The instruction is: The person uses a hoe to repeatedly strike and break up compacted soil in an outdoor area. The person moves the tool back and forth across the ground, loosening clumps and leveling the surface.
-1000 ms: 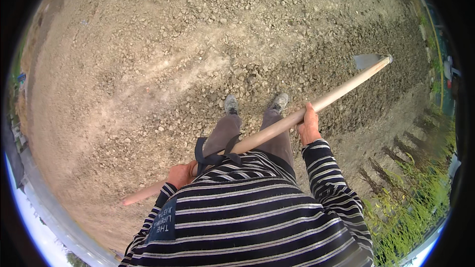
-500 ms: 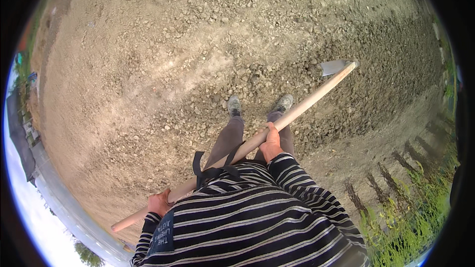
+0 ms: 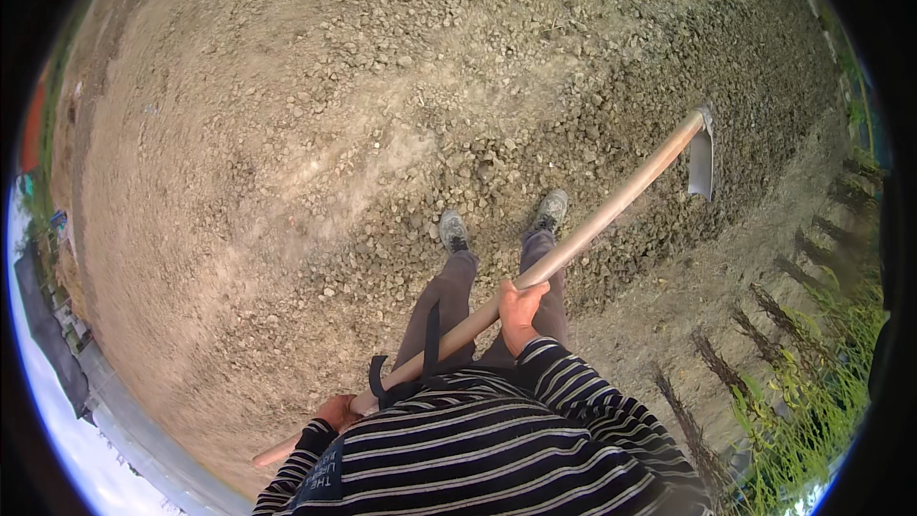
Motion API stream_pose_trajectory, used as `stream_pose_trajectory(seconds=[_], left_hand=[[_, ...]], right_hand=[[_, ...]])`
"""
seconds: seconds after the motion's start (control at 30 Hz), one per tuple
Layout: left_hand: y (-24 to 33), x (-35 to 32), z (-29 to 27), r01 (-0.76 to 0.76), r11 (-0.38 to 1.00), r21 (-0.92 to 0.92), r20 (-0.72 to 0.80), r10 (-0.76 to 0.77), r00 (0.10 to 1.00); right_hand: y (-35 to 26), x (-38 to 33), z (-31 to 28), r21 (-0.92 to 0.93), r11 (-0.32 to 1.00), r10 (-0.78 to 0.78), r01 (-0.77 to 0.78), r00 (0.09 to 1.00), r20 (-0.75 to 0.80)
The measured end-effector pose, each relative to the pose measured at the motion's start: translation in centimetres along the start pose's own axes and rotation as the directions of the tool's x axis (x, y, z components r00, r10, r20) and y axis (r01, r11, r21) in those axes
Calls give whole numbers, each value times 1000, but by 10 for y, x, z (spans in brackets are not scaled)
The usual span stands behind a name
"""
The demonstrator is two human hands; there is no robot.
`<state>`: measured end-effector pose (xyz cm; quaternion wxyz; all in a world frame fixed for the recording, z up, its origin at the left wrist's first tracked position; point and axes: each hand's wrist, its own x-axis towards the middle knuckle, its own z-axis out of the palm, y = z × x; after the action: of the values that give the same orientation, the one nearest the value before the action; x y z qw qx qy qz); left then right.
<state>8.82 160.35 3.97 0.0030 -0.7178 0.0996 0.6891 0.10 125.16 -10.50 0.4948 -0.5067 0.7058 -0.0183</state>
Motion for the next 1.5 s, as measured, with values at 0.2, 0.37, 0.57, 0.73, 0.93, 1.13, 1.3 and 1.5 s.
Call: stream_pose_trajectory(seconds=[0.2,0.37,0.57,0.73,0.93,1.13,1.3,1.5], left_hand=[[-12,-41,10,259,934,246,-270,-191,944],[-1,-24,-3,185,949,256,-274,-113,955],[-38,30,15,37,974,223,-140,-5,990],[-94,-8,33,137,990,-46,63,-134,989],[-109,-41,99,148,989,-14,-36,-148,988],[-79,-14,91,116,982,151,-130,-97,987],[-14,26,74,60,983,174,-264,-12,965],[17,-7,75,46,994,102,-402,-1,915]], right_hand=[[41,16,45,336,682,550,-650,758,351],[28,22,16,600,457,588,-657,729,349],[13,1,0,543,828,169,-136,986,-11],[48,-33,45,167,978,107,-123,989,102],[59,-7,70,176,825,464,-537,821,333],[-3,4,12,486,529,424,-695,713,558],[-77,55,-41,641,655,162,-401,903,398],[-64,68,-20,608,709,219,-357,931,292]])
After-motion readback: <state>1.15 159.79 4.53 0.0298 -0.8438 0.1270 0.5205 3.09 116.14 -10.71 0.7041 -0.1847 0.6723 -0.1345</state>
